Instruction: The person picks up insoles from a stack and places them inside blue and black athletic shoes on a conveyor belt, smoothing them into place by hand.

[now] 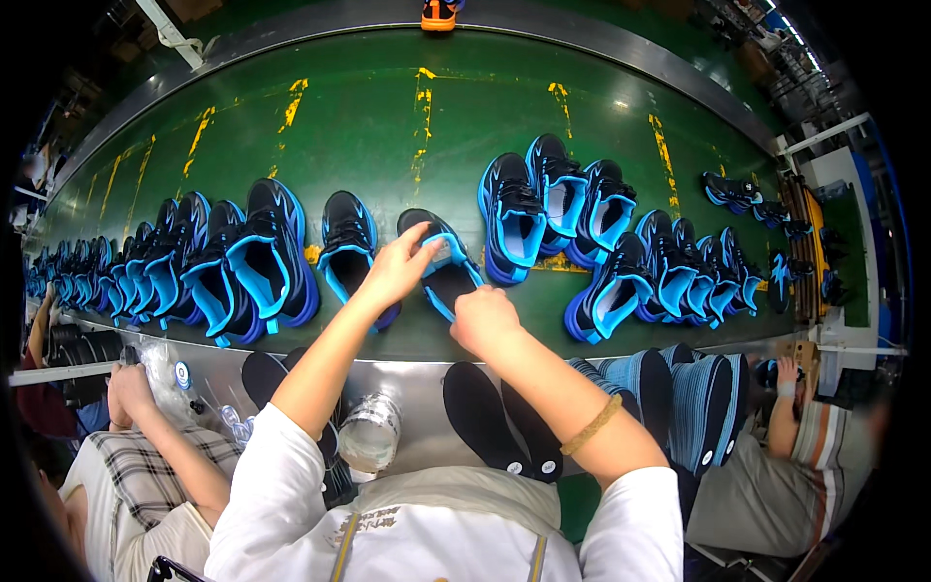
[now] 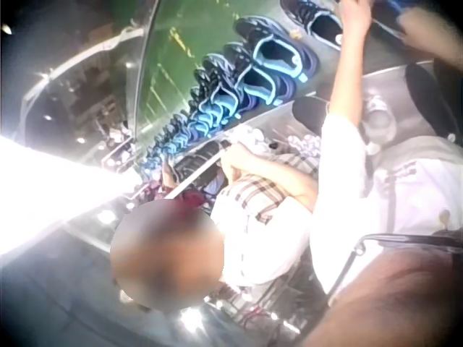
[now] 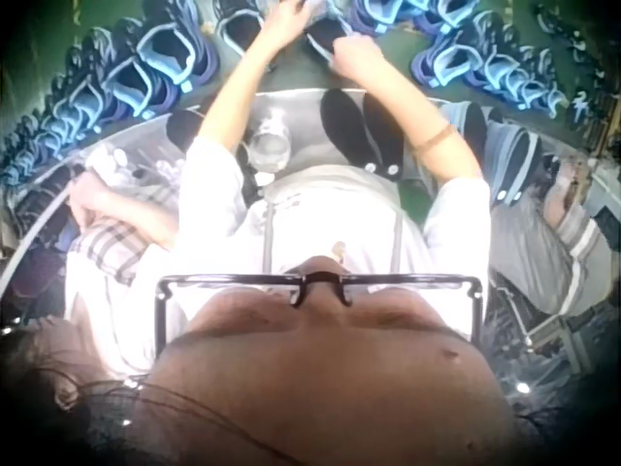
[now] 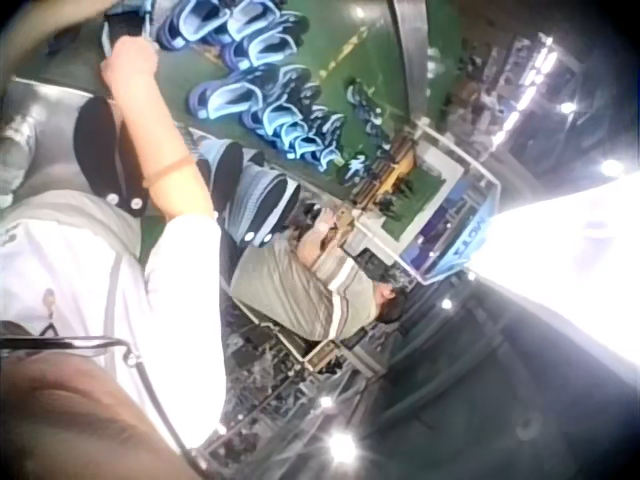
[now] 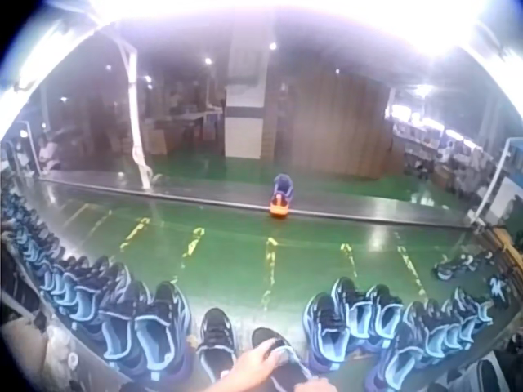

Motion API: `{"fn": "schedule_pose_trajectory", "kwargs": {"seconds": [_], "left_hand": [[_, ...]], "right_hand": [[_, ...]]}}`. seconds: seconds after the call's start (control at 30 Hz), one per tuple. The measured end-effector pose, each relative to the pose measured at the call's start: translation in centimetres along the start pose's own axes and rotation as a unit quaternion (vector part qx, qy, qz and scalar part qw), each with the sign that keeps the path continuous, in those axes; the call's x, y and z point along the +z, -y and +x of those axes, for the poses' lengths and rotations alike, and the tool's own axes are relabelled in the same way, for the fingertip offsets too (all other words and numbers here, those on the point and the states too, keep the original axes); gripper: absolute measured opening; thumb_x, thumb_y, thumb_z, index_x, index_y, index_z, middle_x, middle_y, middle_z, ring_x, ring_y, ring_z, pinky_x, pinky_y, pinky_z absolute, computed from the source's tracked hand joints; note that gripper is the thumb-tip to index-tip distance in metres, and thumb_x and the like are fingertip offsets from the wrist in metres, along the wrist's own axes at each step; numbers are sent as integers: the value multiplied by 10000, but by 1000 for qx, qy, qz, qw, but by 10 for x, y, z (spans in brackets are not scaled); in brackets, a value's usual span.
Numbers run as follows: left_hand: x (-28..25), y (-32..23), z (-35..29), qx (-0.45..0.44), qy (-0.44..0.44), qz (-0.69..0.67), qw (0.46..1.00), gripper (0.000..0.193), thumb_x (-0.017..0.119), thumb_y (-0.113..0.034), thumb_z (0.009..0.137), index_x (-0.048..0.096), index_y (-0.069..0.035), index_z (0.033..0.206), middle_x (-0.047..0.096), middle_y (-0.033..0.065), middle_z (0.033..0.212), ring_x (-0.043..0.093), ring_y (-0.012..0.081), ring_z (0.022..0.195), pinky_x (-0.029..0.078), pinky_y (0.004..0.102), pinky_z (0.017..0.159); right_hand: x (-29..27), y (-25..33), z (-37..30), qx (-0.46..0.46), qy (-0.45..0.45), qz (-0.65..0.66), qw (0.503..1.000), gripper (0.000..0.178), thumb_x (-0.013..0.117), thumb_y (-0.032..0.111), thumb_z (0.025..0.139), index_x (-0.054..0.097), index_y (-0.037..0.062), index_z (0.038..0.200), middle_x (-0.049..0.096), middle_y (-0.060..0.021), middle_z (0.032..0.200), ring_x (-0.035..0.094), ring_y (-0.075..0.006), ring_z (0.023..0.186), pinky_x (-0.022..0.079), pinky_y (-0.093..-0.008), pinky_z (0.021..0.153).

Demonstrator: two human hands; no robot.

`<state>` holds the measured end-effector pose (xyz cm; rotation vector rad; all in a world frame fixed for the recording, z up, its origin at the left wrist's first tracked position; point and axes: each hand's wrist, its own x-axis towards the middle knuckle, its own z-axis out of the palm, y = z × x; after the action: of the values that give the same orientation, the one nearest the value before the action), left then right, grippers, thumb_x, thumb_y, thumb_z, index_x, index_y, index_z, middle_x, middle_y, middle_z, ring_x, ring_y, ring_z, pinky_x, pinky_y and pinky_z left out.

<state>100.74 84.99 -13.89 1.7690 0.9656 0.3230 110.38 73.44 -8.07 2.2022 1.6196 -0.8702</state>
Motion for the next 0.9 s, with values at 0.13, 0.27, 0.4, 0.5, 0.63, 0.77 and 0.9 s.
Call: {"fn": "schedule_pose_trajectory", "kwargs": {"seconds": [0.13,0.27,0.4,0.5,0.63,0.77,0.9], "left_hand": [[0,26,9,1,34,-95,995,361,517,-338,858,558,17,908,565,122,681,540,185,644,419,319,608],[1,17,10,-52,78,-166,982,262,516,-269,885,545,-17,820,457,-53,644,386,32,621,330,216,534],[2,25,4,5,49,-135,990,309,489,-292,889,510,0,787,408,31,578,361,68,577,332,264,510],[5,28,-1,20,27,-97,995,321,493,-306,881,528,13,873,496,106,628,465,176,596,378,306,553],[11,22,-3,27,2,-51,998,341,501,-311,869,534,21,941,543,182,693,533,285,647,408,341,596],[22,16,6,25,29,-54,998,328,496,-304,872,529,17,928,527,175,679,510,263,622,404,331,588],[24,18,16,38,11,-70,997,316,492,-298,876,524,14,913,519,171,668,499,226,614,409,328,597]], "right_hand": [[15,-5,5,-88,-54,-35,994,178,553,78,697,642,-27,810,567,-191,881,574,-320,852,499,-368,729],[40,-13,38,-137,-137,-61,979,162,525,59,710,623,-39,793,557,-188,892,567,-299,831,504,-357,681],[55,-11,53,-133,-152,-90,975,165,531,77,717,623,-31,801,556,-180,888,570,-289,832,503,-351,668],[53,-4,49,-97,-117,-101,983,167,529,79,727,624,-29,813,557,-173,887,574,-286,826,503,-345,673],[55,-17,49,-112,-114,-94,983,175,523,99,751,629,-17,828,563,-171,901,580,-270,821,502,-336,664],[57,-34,56,-115,-123,-104,980,155,498,110,754,608,15,808,571,-155,902,576,-266,806,487,-333,684],[46,-42,66,-130,2,-166,977,224,486,141,764,650,21,859,542,-169,1021,512,-280,967,440,-345,798]]}}
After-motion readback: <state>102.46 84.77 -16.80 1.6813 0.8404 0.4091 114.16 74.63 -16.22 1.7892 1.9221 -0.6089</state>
